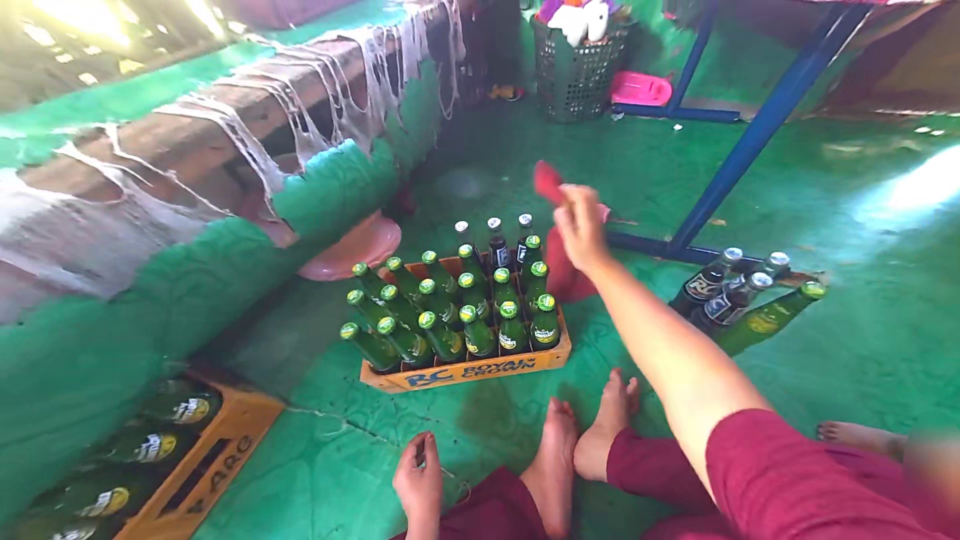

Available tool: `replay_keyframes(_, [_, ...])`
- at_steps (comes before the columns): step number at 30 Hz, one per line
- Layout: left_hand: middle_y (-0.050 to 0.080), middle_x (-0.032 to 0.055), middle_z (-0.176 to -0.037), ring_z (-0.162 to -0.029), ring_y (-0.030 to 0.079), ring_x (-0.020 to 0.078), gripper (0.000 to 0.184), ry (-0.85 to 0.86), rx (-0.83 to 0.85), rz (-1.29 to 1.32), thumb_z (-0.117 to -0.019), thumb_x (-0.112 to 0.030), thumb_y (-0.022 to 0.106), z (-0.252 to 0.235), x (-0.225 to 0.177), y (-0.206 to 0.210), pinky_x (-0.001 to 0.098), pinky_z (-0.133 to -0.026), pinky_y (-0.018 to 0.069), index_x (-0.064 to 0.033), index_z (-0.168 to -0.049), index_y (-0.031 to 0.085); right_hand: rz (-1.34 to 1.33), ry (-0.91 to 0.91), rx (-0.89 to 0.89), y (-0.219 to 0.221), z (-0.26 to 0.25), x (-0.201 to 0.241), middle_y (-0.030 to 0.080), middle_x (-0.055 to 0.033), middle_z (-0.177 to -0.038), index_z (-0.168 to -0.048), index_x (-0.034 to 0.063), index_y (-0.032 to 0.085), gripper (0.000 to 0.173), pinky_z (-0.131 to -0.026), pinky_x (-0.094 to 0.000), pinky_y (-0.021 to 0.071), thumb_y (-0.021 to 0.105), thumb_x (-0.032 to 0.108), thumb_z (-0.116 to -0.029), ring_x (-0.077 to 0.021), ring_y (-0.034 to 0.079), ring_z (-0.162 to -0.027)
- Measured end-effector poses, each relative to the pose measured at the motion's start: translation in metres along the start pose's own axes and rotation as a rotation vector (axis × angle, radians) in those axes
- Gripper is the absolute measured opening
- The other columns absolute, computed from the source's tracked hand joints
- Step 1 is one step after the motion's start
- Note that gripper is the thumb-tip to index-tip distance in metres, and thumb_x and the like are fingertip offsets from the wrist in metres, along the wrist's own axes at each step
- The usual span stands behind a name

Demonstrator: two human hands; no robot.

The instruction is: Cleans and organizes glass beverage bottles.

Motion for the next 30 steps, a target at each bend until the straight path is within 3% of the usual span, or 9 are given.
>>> replay_keyframes(3, [0.072,0.0268,-0.097,-0.086,0.071,0.0301,0.023,-0.033,0.010,-0.003,-0.1000,-0.006,0.058,-0.002,0.003,-0.001,0.0442,-0.083,0.0561,0.0130,-0.107,0.070,-0.108,0.197,0.476,0.100,0.005,-0.041,0.058,-0.0291,-0.134,-0.137,-0.0019,0.057,0.041,-0.107,-0.0559,0.0453,0.062,0.019,-0.1023,-0.0433,0.056,-0.126])
replay_keyframes(5, [0.072,0.0261,-0.095,-0.084,0.070,0.0294,0.023,-0.034,0.018,0.005,-0.0997,-0.006,0.059,-0.004,0.004,0.001,0.0437,-0.082,0.0562,0.0129,-0.107,0.070,0.000,0.209,0.590,0.113,0.006,-0.049,0.059,-0.0292,-0.132,-0.139,0.0000,0.056,0.047,-0.103,-0.0582,0.0481,0.070,0.016,-0.0969,-0.0445,0.059,-0.122])
replay_keyframes(7, [0.072,0.0253,-0.092,-0.081,0.070,0.0282,0.023,-0.021,0.023,0.013,-0.0990,-0.005,0.059,-0.007,0.002,0.004,0.0426,-0.079,0.0561,0.0133,-0.106,0.070,0.253,0.182,0.664,0.102,0.005,-0.044,0.061,-0.0287,-0.130,-0.136,-0.0003,0.057,0.044,-0.098,-0.0613,0.0496,0.070,0.019,-0.0982,-0.0462,0.062,-0.119])
replay_keyframes(10, [0.072,0.0259,-0.093,-0.082,0.071,0.0314,0.023,-0.018,0.062,0.017,-0.0997,-0.006,0.058,-0.010,0.001,0.009,0.0470,-0.081,0.0568,0.0131,-0.107,0.069,0.502,-0.038,0.596,0.071,0.016,-0.030,0.069,-0.0316,-0.109,-0.122,-0.0058,0.064,0.033,-0.084,-0.0634,0.0537,0.068,0.016,-0.0979,-0.0506,0.068,-0.101])
replay_keyframes(13, [0.072,0.0249,-0.092,-0.081,0.071,0.0273,0.023,0.013,0.057,0.039,-0.0984,-0.006,0.059,-0.008,-0.004,0.009,0.0421,-0.079,0.0572,0.0129,-0.106,0.070,0.580,-0.298,0.201,0.012,0.021,0.006,0.069,-0.0278,-0.080,-0.098,-0.0071,0.069,0.024,-0.061,-0.0603,0.0547,0.068,0.016,-0.0921,-0.0477,0.071,-0.073])
replay_keyframes(17, [0.072,0.0246,-0.094,-0.082,0.072,0.0252,0.023,0.066,0.073,0.070,-0.0983,-0.006,0.059,-0.003,-0.017,0.010,0.0388,-0.081,0.0580,0.0135,-0.106,0.070,0.715,-0.335,-0.119,-0.077,0.027,0.061,0.070,-0.0250,-0.076,-0.094,-0.0061,0.068,0.030,-0.058,-0.0565,0.0504,0.056,0.021,-0.0995,-0.0431,0.070,-0.066])
replay_keyframes(21, [0.072,0.0233,-0.091,-0.080,0.071,0.0222,0.023,0.117,0.071,0.097,-0.0975,-0.005,0.058,-0.001,-0.025,0.011,0.0353,-0.079,0.0581,0.0134,-0.105,0.070,0.740,-0.491,-0.196,-0.125,0.048,0.142,0.066,-0.0195,-0.068,-0.091,-0.0029,0.068,0.032,-0.054,-0.0489,0.0453,0.053,0.025,-0.0986,-0.0360,0.064,-0.058])
replay_keyframes(25, [0.073,0.0231,-0.092,-0.081,0.072,0.0199,0.024,0.151,0.064,0.125,-0.0959,-0.007,0.060,0.000,-0.027,0.010,0.0325,-0.080,0.0583,0.0132,-0.104,0.070,0.632,-0.614,-0.078,-0.099,0.081,0.188,0.060,-0.0146,-0.058,-0.083,-0.0007,0.068,0.036,-0.051,-0.0449,0.0421,0.055,0.030,-0.0959,-0.0315,0.058,-0.050])
replay_keyframes(30, [0.072,0.0199,-0.100,-0.088,0.070,0.0095,0.033,0.148,0.189,0.345,-0.0970,-0.012,0.059,0.005,-0.029,0.021,0.0244,-0.083,0.0571,0.0153,-0.113,0.065,0.310,-0.703,0.272,0.023,0.143,0.190,0.063,-0.0131,-0.061,-0.081,0.0016,0.068,0.034,-0.051,-0.0437,0.0474,0.056,0.030,-0.0948,-0.0300,0.063,-0.053])
Point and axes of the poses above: each hand's wrist, its own z-axis away from the middle knuckle, its own y-axis out of the palm, x = y × z, the point moved 10 cm from there along -z, towards the middle knuckle
